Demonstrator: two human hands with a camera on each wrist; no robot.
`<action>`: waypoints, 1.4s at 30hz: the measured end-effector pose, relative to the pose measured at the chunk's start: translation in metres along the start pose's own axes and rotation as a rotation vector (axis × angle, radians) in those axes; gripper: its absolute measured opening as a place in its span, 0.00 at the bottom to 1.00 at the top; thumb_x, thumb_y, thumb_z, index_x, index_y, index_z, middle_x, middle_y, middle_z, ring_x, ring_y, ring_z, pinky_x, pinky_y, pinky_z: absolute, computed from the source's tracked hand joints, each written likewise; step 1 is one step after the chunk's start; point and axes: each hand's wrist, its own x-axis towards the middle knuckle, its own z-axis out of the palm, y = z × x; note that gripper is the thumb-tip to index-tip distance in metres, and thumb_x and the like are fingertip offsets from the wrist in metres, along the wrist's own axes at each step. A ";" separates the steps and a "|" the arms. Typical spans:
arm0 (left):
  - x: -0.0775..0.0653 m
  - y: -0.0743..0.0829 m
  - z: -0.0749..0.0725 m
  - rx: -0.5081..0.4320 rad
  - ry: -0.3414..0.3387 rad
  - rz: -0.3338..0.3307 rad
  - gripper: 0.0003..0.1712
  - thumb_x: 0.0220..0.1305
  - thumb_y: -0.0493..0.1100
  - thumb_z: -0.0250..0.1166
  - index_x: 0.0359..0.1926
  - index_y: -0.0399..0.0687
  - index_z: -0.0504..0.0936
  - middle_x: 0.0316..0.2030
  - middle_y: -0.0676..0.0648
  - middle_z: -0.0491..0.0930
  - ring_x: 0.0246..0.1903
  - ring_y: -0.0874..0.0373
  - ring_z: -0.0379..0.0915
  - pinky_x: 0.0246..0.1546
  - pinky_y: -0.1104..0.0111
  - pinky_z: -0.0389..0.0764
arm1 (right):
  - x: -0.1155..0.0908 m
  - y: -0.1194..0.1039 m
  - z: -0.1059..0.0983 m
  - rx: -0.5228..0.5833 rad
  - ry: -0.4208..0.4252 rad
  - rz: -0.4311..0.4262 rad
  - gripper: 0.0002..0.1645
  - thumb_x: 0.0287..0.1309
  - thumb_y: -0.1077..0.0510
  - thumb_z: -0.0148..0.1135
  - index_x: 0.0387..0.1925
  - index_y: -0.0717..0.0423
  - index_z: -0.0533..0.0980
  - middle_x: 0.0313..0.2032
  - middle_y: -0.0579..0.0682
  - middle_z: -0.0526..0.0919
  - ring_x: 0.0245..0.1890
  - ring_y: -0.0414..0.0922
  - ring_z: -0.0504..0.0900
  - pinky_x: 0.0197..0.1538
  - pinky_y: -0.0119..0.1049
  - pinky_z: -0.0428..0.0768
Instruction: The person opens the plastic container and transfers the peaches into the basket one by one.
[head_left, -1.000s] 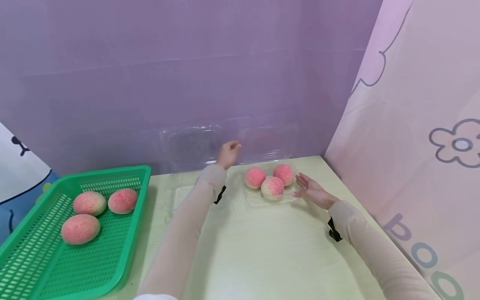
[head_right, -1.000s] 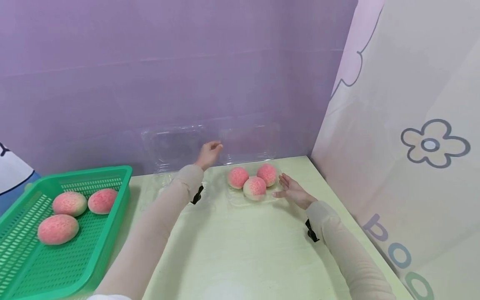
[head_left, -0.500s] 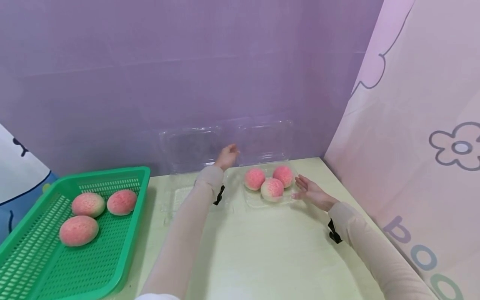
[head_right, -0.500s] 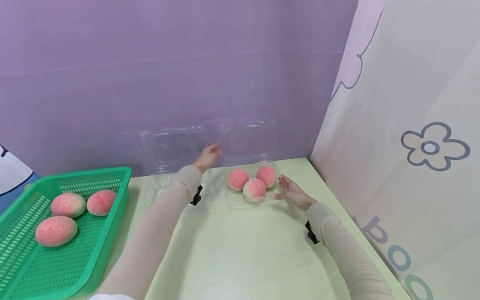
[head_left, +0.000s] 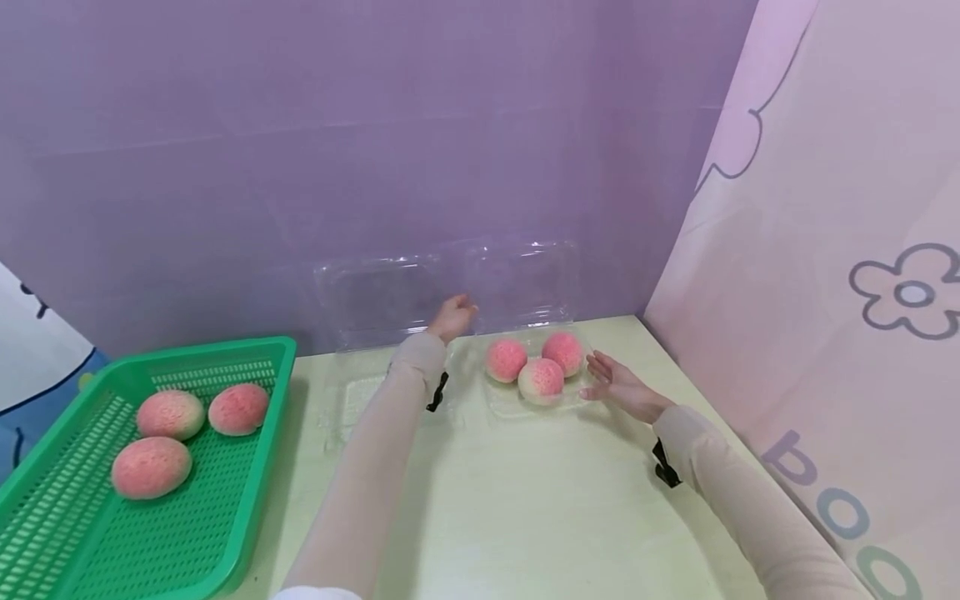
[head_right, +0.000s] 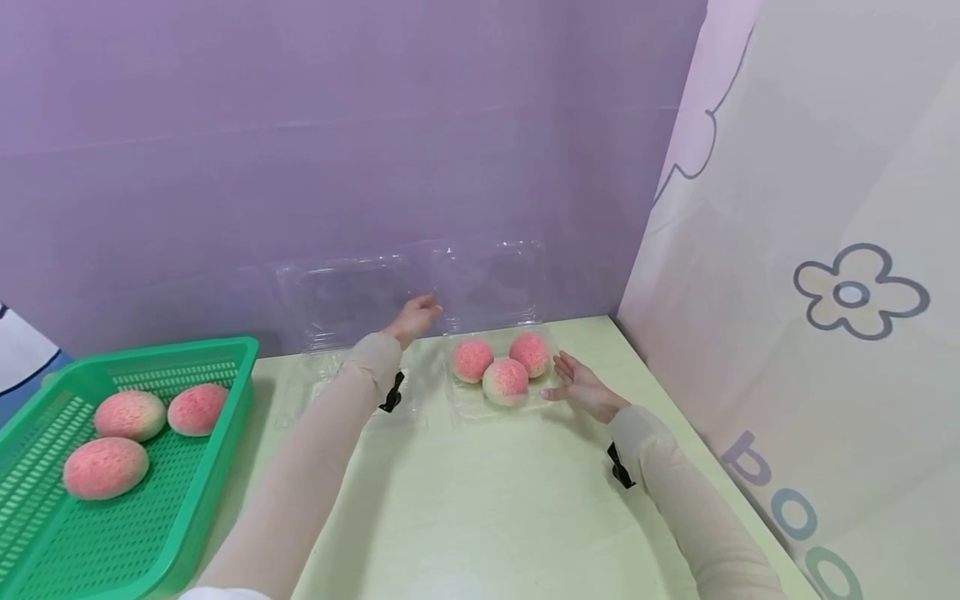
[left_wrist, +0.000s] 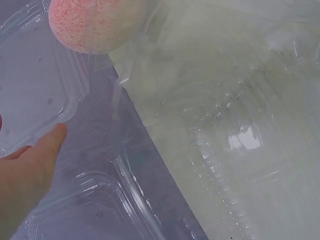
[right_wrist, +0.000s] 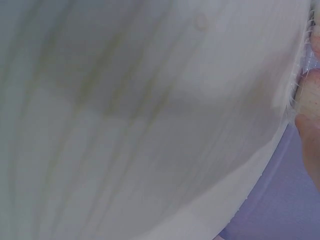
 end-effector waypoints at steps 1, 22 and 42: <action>0.008 -0.007 0.000 0.009 -0.001 0.008 0.33 0.69 0.46 0.46 0.69 0.37 0.48 0.67 0.38 0.55 0.67 0.46 0.52 0.67 0.58 0.54 | 0.000 -0.001 0.000 -0.004 0.000 0.001 0.57 0.56 0.60 0.60 0.69 0.61 0.28 0.71 0.59 0.34 0.70 0.57 0.36 0.69 0.54 0.43; -0.016 0.004 0.015 0.167 0.029 0.079 0.24 0.63 0.39 0.53 0.60 0.37 0.68 0.56 0.40 0.71 0.56 0.47 0.67 0.57 0.58 0.71 | 0.005 0.000 -0.003 -0.013 -0.012 -0.005 0.58 0.55 0.58 0.60 0.69 0.62 0.28 0.71 0.59 0.34 0.70 0.57 0.37 0.69 0.54 0.43; -0.005 -0.015 0.088 0.417 0.059 0.063 0.36 0.55 0.44 0.62 0.64 0.40 0.63 0.63 0.37 0.59 0.59 0.41 0.62 0.60 0.56 0.67 | -0.001 0.003 -0.004 0.008 0.013 -0.005 0.59 0.55 0.57 0.61 0.69 0.60 0.29 0.71 0.58 0.36 0.71 0.56 0.38 0.69 0.53 0.44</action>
